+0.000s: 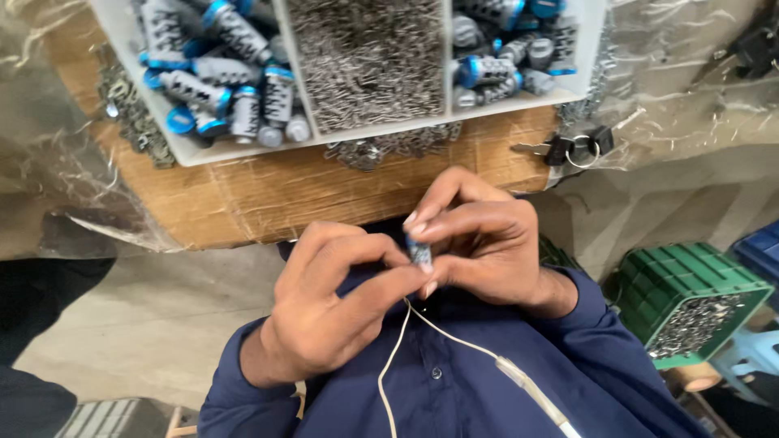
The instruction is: The person assembles small cylindrical key components by inserting metal pins into a blue-and-white plastic housing. The person repeatedly picks up pins from a compartmentalized tray and inserts them into the cylinder, then places the assembled unit back into the tray.
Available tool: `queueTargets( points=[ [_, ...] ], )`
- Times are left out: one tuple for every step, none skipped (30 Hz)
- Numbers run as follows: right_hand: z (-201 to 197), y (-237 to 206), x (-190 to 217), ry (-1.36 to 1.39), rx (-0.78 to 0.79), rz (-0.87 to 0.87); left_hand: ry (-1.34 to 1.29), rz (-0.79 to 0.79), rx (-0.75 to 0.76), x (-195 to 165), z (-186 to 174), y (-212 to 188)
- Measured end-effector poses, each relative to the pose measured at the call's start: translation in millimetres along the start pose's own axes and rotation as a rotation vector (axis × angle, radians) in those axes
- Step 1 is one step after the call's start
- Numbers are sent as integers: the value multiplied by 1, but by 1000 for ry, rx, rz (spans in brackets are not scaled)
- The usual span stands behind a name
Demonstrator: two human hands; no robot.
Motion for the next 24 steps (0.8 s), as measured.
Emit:
queueTargets(
  points=[
    [-1,-1,-1,7,27,-20,-3,11,6,0,3,1],
    [-3,-2,-1,13,55,-40,-5,22,10,-1,7,2],
    [-5,-3,-2,31,45,-25,8,21,-44,-2,11,3],
    [-7,-5,-2,48,34,-10,21,20,-100,-4,16,3],
    [-10,-7,-1,66,26,7,35,18,-158,-7,20,4],
    [-11,-7,0,43,25,-15,24,14,-135,-7,23,4],
    [-13,-8,1,18,20,-40,10,13,-112,-7,24,6],
    [-14,-9,3,-7,15,-65,-3,13,-89,-7,26,8],
    [-16,-9,4,-10,10,-72,51,48,-69,-7,26,11],
    [-17,-9,5,-10,7,-77,105,80,-48,-8,27,14],
    [-18,-10,6,-9,3,-82,160,113,-25,-9,28,18],
    [-19,-10,6,0,-8,-61,132,97,18,-9,26,21],
    [-21,-11,6,10,-19,-40,103,82,62,-10,24,23],
    [-24,-11,7,18,-32,-19,72,69,106,-11,24,25],
    [-26,-12,8,-17,27,-48,-152,-108,48,-9,24,26],
    [-31,-13,11,-56,86,-76,-377,-287,-10,-9,27,26],
    [-35,-15,13,-96,140,-104,-603,-464,-64,-9,31,26],
    [-38,-19,15,-89,123,-73,-631,-544,-28,-9,35,26],
    [-42,-24,17,-85,111,-38,-658,-624,2,-9,41,27],
    [-46,-28,19,-82,105,-7,-680,-701,29,-9,46,29],
    [-52,-34,23,-93,-2,-88,-510,-543,39,-8,49,35],
    [-55,-44,27,-104,-106,-165,-343,-389,44,-9,52,42],
    [-58,-54,29,34,-281,-190,-169,-241,41,-11,56,50],
    [-63,-62,27,173,-451,-214,-29,-131,65,-11,60,57]
  ],
)
Point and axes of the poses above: each hand's wrist, its own y-axis towards the middle knuckle, its own z-axis out of the palm, x = y × z, the point moved 2 cm from there along y, towards the middle knuckle, and after that the axes turned 10 degrees about z, right-handed, at the moved point
